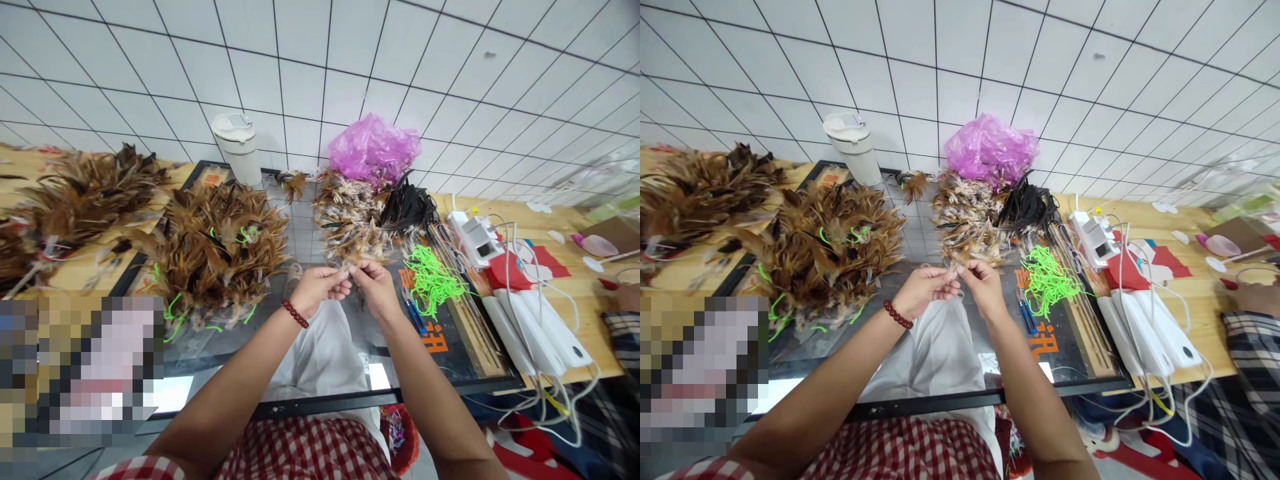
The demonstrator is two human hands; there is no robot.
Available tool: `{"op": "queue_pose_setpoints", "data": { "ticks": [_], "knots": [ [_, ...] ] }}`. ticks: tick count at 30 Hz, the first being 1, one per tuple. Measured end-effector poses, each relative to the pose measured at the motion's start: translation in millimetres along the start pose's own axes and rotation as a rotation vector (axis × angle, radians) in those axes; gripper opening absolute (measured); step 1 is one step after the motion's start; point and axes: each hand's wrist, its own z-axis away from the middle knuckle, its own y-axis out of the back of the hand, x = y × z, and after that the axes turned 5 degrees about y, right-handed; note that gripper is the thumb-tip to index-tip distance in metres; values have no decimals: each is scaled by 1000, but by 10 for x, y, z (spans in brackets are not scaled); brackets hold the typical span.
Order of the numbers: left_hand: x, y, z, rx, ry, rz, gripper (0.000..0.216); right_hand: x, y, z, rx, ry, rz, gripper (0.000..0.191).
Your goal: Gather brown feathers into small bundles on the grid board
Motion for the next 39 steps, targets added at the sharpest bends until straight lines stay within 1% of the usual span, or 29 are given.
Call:
{"op": "queue_pose_setpoints", "data": {
  "ticks": [2,5,7,9,11,13,17,20,24,26,29,32,34,36,37,39],
  "knots": [
    [-14,0,-6,-29,-12,-39,30,11,-11,5,-16,6,6,21],
    [-27,7,-21,-39,-41,-61,30,9,-15,3,-34,7,11,21],
    [-26,16,-30,-30,-61,-22,31,-8,-13,1,-29,-11,22,23],
    [-18,25,-37,-12,-80,36,31,-33,-9,2,-33,-39,39,28],
    [-9,32,-41,17,-100,85,31,-54,-4,6,-68,-57,61,32],
    [1,37,-44,40,-120,122,31,-58,3,10,-103,-59,90,31],
    [22,49,-48,55,-147,155,33,-6,36,-2,-119,-45,207,26],
    [41,64,-55,73,-149,148,31,33,85,-20,-118,33,339,22],
    [64,76,-62,177,-188,92,27,-1,138,-16,-92,223,540,16],
    [67,70,-57,193,-217,-7,24,-36,141,-1,-119,342,682,13],
    [46,53,-49,175,-236,-218,19,-53,126,21,-182,489,850,12],
    [-2,49,-58,146,-232,-399,15,-18,113,29,-205,550,969,12],
    [-32,55,-69,117,-239,-478,17,6,109,30,-214,573,1009,13],
    [-40,63,-70,89,-216,-475,20,7,108,28,-184,573,963,14],
    [-35,65,-65,71,-186,-420,20,-1,109,27,-139,568,916,13],
    [-9,68,-48,17,-105,-206,16,-31,111,25,-24,558,821,12]
  ]
}}
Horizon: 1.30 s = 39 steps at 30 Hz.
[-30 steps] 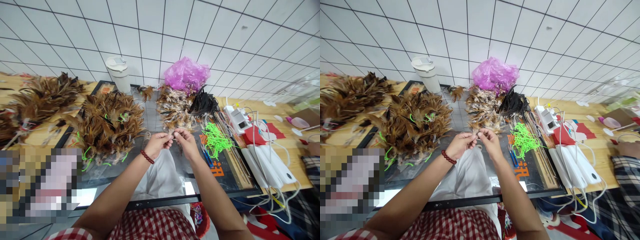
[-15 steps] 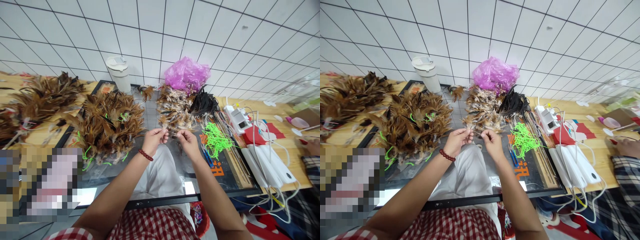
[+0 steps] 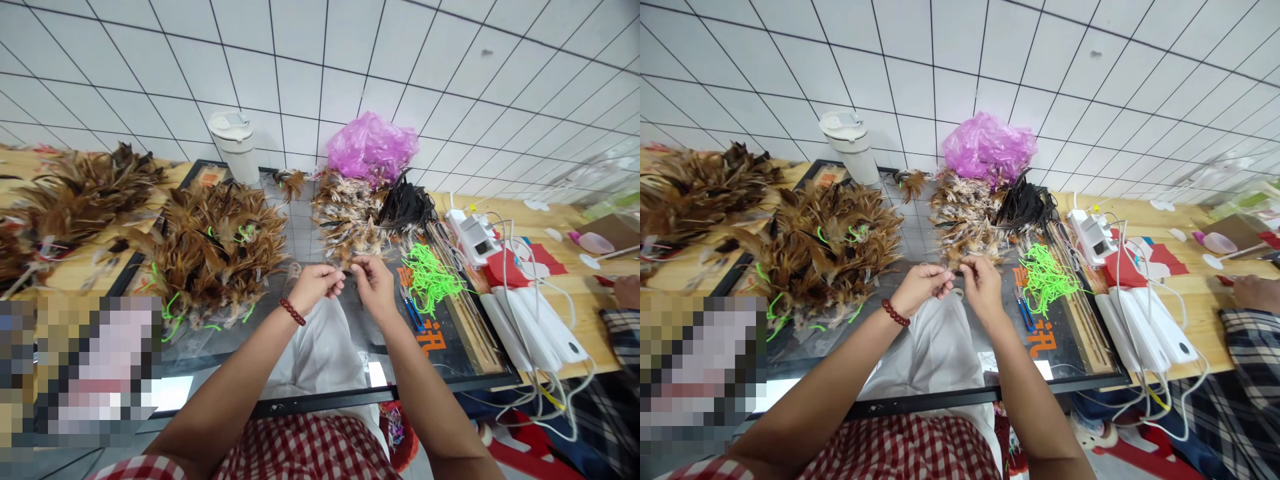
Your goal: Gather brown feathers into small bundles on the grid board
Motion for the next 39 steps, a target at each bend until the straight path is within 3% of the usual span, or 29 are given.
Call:
{"op": "queue_pose_setpoints", "data": {
  "ticks": [3,6,8,12,15,19,23,28,31,34,39],
  "knots": [
    [38,12,14,-75,82,353,12,-34,27,-13,50,15,-30,33],
    [28,7,11,-101,106,489,10,-79,22,5,-60,92,-10,51],
    [4,-11,10,-108,124,487,12,-101,8,24,-107,99,12,49],
    [-14,-34,13,-65,99,440,19,-70,4,28,-77,57,42,45],
    [29,1,-3,93,-37,452,23,8,32,3,-79,14,110,33],
    [94,72,-43,278,-112,503,26,82,53,-2,-217,-15,304,17],
    [88,83,-58,296,-123,491,31,102,-3,24,-284,-39,442,21],
    [55,42,-44,293,-175,433,33,122,-153,-27,-209,-115,406,25],
    [53,24,-40,297,-195,376,31,121,-192,-69,-161,-115,314,18],
    [54,15,-40,294,-186,352,31,107,-174,-66,-99,-151,38,16],
    [51,2,-29,258,-125,354,29,52,-132,-36,-63,-501,-585,21]
  ]
}}
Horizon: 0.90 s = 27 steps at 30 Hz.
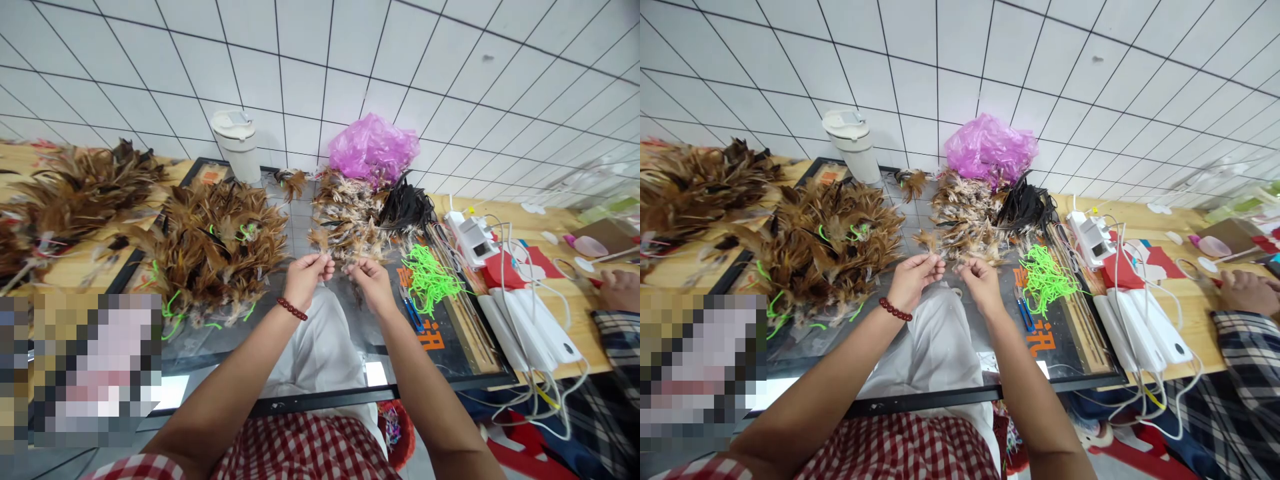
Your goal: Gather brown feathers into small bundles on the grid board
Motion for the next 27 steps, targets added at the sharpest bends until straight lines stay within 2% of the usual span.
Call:
{"op": "queue_pose_setpoints", "data": {
  "ticks": [2,5,12,15,19,23,27],
  "knots": [
    [-3,-2,15,-31,54,-26,28,-33,-6,9,-13,-55,-123,22],
    [-9,-6,41,-97,114,-78,27,-72,-21,16,-3,-43,-177,20],
    [-56,-30,60,-232,66,-289,24,24,-9,24,-53,61,-69,19],
    [-63,-32,52,-226,44,-310,24,21,83,13,-32,183,161,20],
    [-41,-12,17,-125,17,-143,25,-43,223,5,59,373,633,20],
    [-26,16,-24,-55,-25,-49,27,-38,244,12,-51,376,901,19],
    [-32,26,-38,-48,-35,-43,29,29,208,-10,-44,390,1056,26]
  ]
}}
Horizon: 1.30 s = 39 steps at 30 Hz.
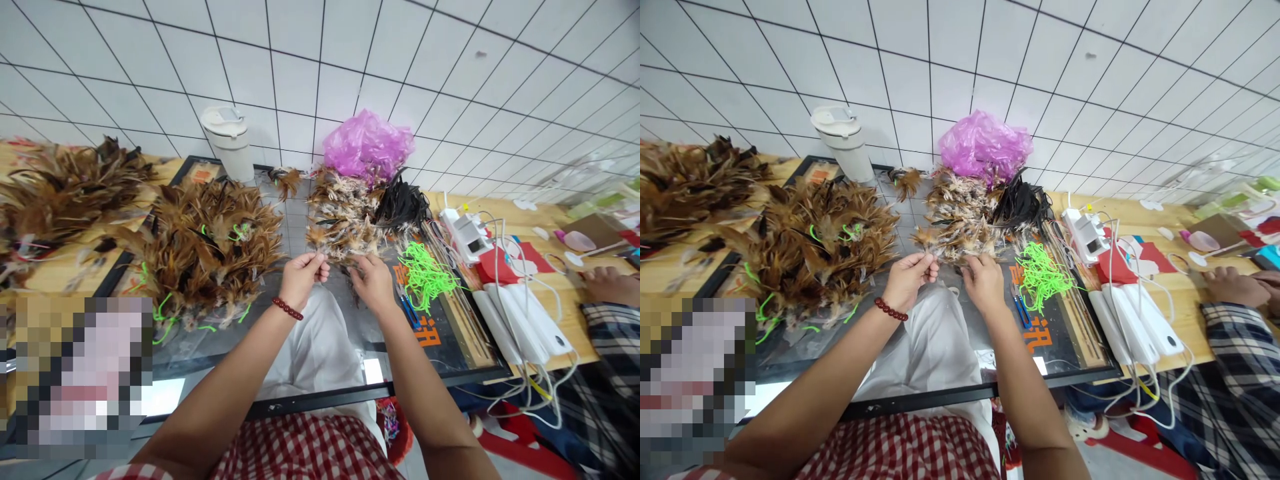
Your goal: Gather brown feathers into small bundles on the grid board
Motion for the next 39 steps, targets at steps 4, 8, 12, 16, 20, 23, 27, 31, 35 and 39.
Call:
{"op": "queue_pose_setpoints", "data": {
  "ticks": [4,8,12,16,20,23,27,31,35,39],
  "knots": [
    [-5,2,-1,15,-7,6,31,25,-26,-26,61,2,-96,18],
    [6,8,1,26,-1,9,32,-11,38,-47,258,-235,-642,17],
    [19,-2,20,3,31,8,31,-82,106,-67,182,-509,-1228,23],
    [17,-30,44,-11,61,3,27,-138,128,-70,84,-579,-1488,21],
    [9,-52,67,-51,91,-47,25,-180,109,-57,27,-612,-1600,19],
    [10,-61,90,-115,128,-105,26,-199,66,-43,21,-590,-1561,19],
    [7,-65,112,-240,140,-148,27,-208,11,-32,51,-489,-1453,17],
    [-12,-65,108,-252,117,-171,26,-200,12,-44,101,-496,-1458,18],
    [-35,-66,91,-207,95,-183,26,-176,25,-53,118,-509,-1483,20],
    [-24,-61,75,39,-46,-136,24,-187,27,-36,137,-464,-1441,23]
  ]
}}
